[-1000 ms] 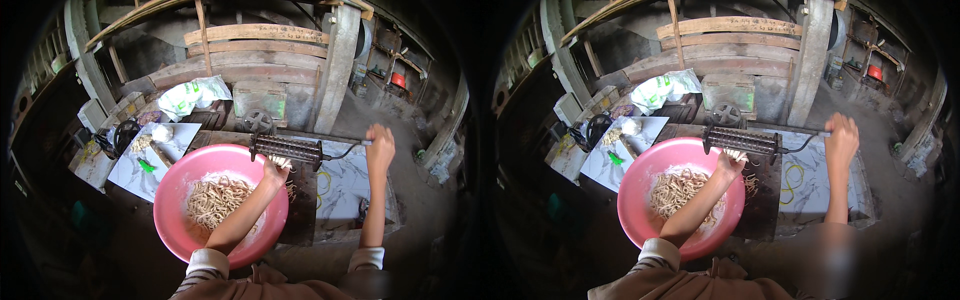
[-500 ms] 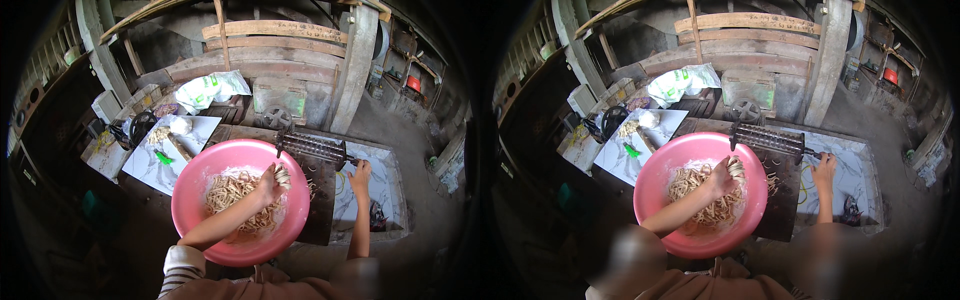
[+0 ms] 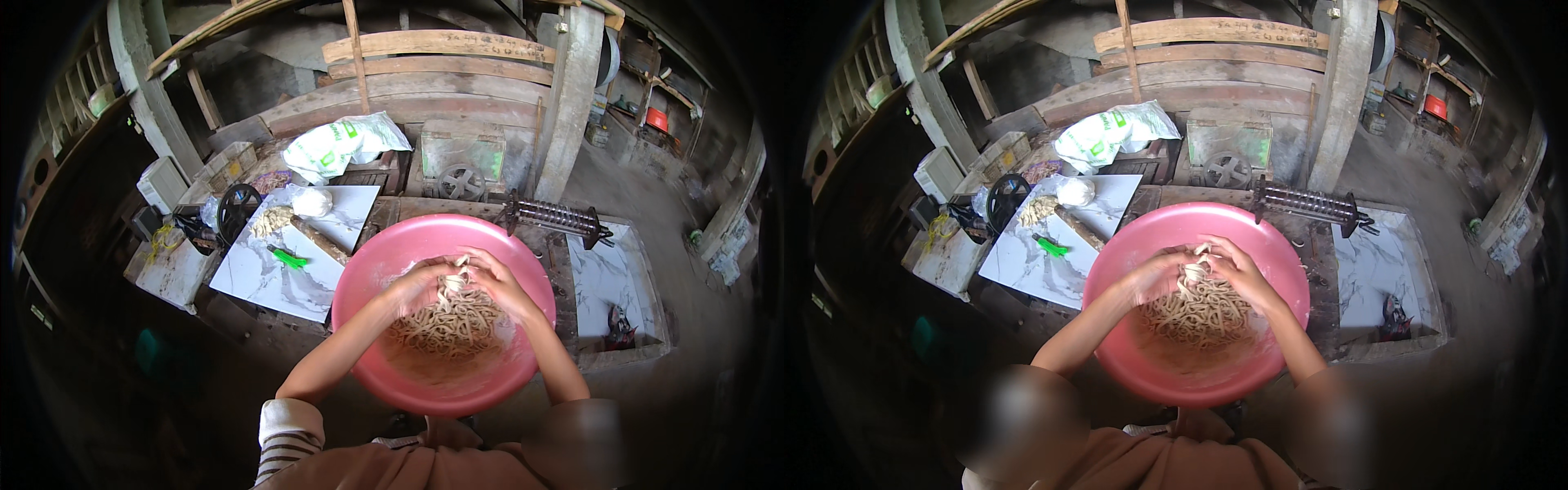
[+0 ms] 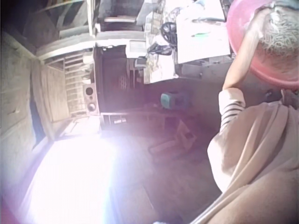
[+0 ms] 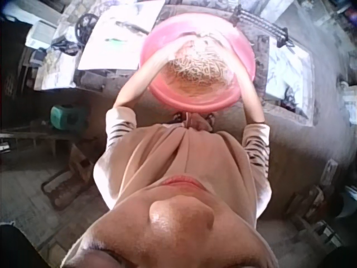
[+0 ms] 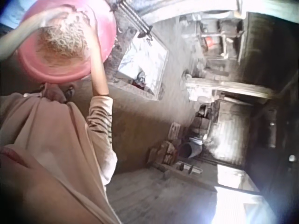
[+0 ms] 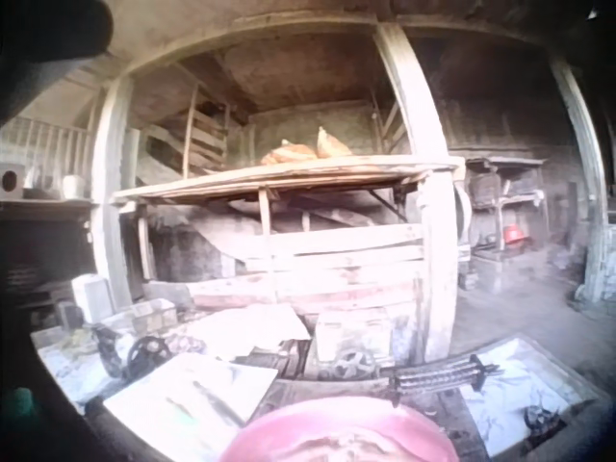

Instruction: The person kneads dough on a marble surface, flattens it using a wooden roller, cuts the dough into segments with a knife, and then feeds the segments into a hand-cranked noodle machine to produce noodles into a bowl.

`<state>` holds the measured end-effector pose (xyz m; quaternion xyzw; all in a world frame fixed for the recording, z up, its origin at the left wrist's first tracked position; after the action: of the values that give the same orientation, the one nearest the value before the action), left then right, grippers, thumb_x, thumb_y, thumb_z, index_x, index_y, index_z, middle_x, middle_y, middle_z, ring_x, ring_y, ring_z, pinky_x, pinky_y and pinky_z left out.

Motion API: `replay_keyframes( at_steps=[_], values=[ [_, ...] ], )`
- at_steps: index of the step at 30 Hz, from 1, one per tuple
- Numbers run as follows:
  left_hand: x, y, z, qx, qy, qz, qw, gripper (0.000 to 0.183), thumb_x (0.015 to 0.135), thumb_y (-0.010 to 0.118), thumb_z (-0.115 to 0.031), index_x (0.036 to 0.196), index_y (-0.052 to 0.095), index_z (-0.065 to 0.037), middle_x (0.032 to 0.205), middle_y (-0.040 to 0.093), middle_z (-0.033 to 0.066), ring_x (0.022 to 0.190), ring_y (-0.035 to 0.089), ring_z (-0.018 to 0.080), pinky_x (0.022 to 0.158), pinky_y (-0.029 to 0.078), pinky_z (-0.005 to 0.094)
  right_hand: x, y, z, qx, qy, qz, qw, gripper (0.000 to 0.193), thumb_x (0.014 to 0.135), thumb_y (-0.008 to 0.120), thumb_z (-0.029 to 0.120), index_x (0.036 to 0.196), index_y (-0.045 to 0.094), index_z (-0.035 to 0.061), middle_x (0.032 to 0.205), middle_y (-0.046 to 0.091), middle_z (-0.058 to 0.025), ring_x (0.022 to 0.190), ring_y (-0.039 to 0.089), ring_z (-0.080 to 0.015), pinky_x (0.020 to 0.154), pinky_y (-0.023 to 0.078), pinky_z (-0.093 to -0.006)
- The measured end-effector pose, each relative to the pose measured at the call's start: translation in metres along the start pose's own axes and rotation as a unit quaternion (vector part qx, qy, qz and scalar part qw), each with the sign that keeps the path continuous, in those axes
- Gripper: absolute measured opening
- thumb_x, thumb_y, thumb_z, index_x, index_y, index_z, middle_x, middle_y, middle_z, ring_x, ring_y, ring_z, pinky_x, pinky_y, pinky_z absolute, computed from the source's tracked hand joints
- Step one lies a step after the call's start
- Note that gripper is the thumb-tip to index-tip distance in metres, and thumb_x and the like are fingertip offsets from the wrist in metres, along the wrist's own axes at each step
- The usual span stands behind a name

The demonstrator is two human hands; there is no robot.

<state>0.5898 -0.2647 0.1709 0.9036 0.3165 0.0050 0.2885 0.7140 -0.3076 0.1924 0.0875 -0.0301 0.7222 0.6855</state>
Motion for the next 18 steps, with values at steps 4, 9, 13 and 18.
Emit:
replay_keyframes(
  at_steps=[4, 9, 13, 18],
  values=[
    [-0.007, -0.033, -0.006, 0.012, 0.009, -0.058, 0.998, 0.026, 0.084, 0.058, -0.008, 0.108, 0.051, 0.000, 0.095, 0.058, 0.0074, 0.075, 0.059, 0.0127, 0.061, 0.051, 0.0249, 0.023, -0.001, -0.025, -0.046, 0.044, -0.030, 0.998, 0.021, 0.087, 0.056, 0.009, 0.107, 0.057, 0.0012, 0.102, 0.060, -0.0072, 0.083, 0.057, -0.0106, 0.065, 0.048, -0.0219],
    [-0.006, -0.062, -0.008, 0.144, 0.071, -0.075, 0.984, 0.022, 0.087, 0.059, -0.016, 0.103, 0.056, -0.002, 0.087, 0.061, 0.0048, 0.073, 0.057, 0.0085, 0.057, 0.047, 0.0220, 0.027, -0.006, -0.022, -0.126, -0.009, -0.107, 0.986, 0.013, 0.084, 0.061, 0.008, 0.094, 0.060, 0.0007, 0.079, 0.060, -0.0033, 0.063, 0.053, -0.0074, 0.054, 0.042, -0.0209],
    [0.000, -0.073, -0.009, 0.268, 0.127, -0.084, 0.951, 0.022, 0.088, 0.057, -0.023, 0.100, 0.059, -0.004, 0.083, 0.063, 0.0037, 0.071, 0.052, 0.0058, 0.055, 0.041, 0.0204, 0.016, -0.002, -0.008, -0.206, -0.046, -0.194, 0.958, 0.008, 0.083, 0.058, 0.004, 0.090, 0.060, 0.0005, 0.072, 0.059, -0.0027, 0.057, 0.052, -0.0075, 0.050, 0.040, -0.0214],
    [0.016, -0.068, -0.013, 0.357, 0.129, -0.060, 0.923, 0.019, 0.086, 0.056, -0.010, 0.102, 0.057, -0.001, 0.092, 0.061, 0.0060, 0.072, 0.052, 0.0076, 0.056, 0.043, 0.0222, 0.006, -0.010, -0.002, -0.603, -0.098, -0.212, 0.763, 0.015, 0.082, 0.057, 0.007, 0.095, 0.061, 0.0008, 0.095, 0.060, -0.0115, 0.089, 0.056, -0.0204, 0.078, 0.045, -0.0355]
  ],
)
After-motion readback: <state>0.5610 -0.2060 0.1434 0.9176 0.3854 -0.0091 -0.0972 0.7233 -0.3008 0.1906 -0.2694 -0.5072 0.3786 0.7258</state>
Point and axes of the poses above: each hand's wrist, its own x-axis towards the middle knuckle, its own y-axis out of the palm, z = x × y, the point moved 6 cm from there along x, towards the middle knuckle
